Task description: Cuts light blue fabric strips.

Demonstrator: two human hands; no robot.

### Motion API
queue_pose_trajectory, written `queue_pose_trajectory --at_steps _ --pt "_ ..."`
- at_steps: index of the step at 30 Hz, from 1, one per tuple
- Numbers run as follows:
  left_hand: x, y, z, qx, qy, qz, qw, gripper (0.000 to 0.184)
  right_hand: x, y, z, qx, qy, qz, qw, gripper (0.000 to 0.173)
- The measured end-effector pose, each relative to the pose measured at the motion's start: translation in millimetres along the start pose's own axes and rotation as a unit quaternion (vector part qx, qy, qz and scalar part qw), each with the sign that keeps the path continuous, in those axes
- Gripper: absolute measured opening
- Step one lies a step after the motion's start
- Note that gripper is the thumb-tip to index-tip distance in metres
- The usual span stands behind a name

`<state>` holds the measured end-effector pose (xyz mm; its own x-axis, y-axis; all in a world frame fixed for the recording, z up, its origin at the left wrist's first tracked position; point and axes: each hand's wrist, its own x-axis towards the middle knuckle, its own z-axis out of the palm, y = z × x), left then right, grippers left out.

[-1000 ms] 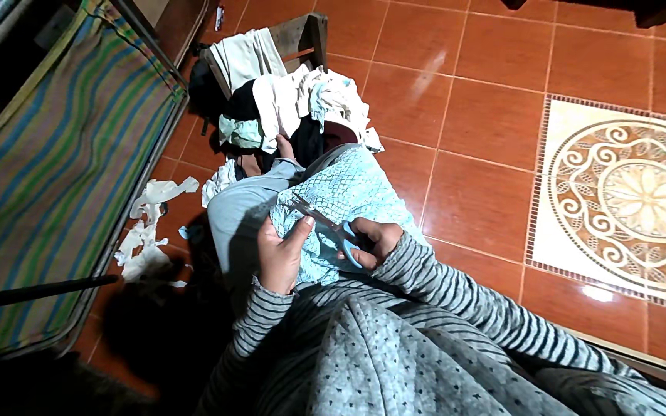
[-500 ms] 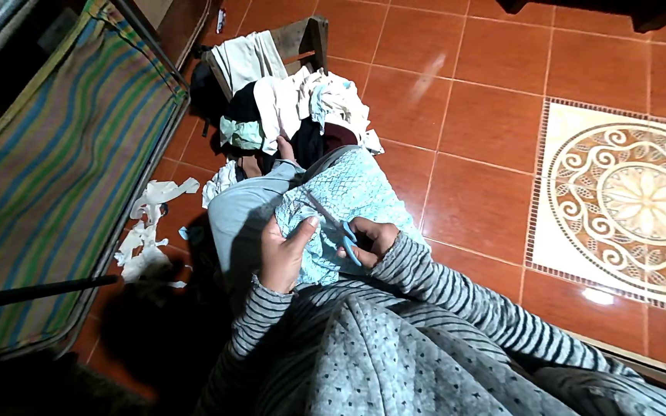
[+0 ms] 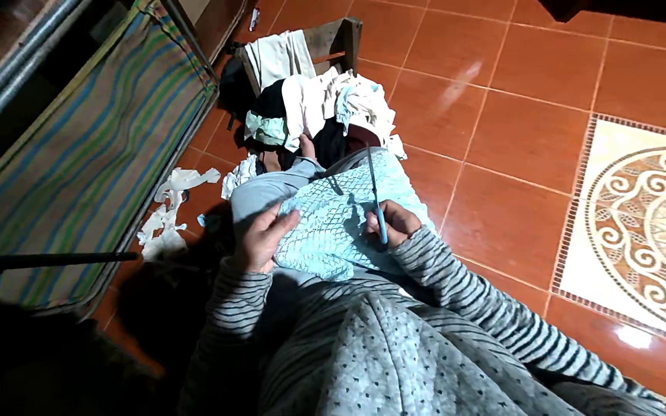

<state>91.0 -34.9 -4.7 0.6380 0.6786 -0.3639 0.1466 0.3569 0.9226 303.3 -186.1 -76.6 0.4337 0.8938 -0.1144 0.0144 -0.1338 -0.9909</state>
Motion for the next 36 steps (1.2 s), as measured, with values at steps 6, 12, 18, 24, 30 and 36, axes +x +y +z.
queue_pose_trajectory --at_steps 6,12,18,24,30,36 --pt "-3.7 -0.5 -58.9 0.211 -0.234 -0.138 0.939 0.024 3.4 4.8 -0.3 0.035 0.037 -0.009 0.999 0.012" --pt "-23.6 -9.2 -59.9 0.076 -0.153 0.008 0.985 0.015 2.1 9.5 2.7 0.030 0.008 -0.039 0.999 0.013" --pt "-11.7 -4.7 -14.6 -0.116 0.011 0.047 0.992 0.023 -18.1 -10.2 0.7 -0.119 -0.056 -0.083 0.988 0.045" --pt "-5.2 6.4 15.2 -0.098 0.080 0.043 0.991 0.019 -29.6 -25.5 0.2 -0.271 -0.025 -0.154 0.950 0.051" --pt "-6.4 3.4 26.2 -0.104 0.082 0.051 0.990 0.022 -30.5 -28.8 -2.2 -0.345 0.007 -0.185 0.920 0.045" --pt "-4.2 0.5 31.5 -0.078 0.071 0.074 0.992 0.033 -29.6 -28.6 -3.2 -0.365 0.020 -0.184 0.912 0.042"
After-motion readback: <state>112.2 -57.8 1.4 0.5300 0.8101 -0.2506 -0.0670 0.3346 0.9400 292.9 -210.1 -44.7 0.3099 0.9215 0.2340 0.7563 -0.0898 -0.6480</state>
